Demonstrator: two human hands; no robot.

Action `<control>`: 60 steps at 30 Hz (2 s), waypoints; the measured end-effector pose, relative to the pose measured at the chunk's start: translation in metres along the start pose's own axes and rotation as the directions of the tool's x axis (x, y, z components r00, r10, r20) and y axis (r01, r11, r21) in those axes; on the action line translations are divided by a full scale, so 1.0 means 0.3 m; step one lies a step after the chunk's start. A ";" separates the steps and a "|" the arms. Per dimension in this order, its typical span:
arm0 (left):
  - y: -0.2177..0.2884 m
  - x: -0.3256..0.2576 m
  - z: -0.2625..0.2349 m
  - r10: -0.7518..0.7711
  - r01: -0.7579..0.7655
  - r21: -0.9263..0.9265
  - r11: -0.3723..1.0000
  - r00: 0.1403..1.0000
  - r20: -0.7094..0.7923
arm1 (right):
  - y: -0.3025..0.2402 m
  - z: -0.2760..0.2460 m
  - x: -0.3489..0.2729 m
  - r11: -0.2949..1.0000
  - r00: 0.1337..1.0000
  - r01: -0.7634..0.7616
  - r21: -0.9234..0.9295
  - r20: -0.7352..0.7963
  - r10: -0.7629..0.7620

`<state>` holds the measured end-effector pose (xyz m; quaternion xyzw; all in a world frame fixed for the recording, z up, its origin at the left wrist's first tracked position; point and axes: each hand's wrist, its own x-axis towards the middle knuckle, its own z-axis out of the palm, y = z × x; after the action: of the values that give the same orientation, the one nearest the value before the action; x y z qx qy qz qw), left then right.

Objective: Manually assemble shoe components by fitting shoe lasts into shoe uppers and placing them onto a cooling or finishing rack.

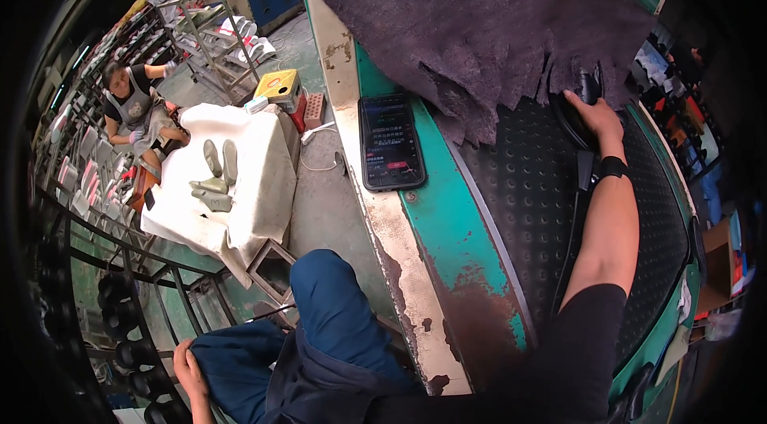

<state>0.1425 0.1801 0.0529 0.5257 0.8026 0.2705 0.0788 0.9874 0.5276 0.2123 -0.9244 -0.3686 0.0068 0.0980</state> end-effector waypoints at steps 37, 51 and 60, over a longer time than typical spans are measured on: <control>0.035 0.003 -0.018 0.113 -0.123 -0.117 0.985 0.990 -0.082 | -0.029 -0.058 -0.619 0.662 0.954 0.155 0.734 0.063 -0.294; 0.622 0.089 -0.026 0.712 0.505 -0.859 -0.085 0.633 0.302 | -0.520 -0.236 -1.453 -0.208 0.297 -0.753 0.624 0.040 -0.954; 0.338 -0.177 0.128 0.392 0.779 -0.477 -0.407 0.621 0.679 | -0.788 0.472 -1.747 0.260 0.100 -0.755 0.602 0.498 -0.861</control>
<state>0.2626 0.1769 0.0647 0.0560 0.2045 0.5446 0.8114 0.4328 0.3623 0.0862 -0.3098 -0.2767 0.8372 0.3557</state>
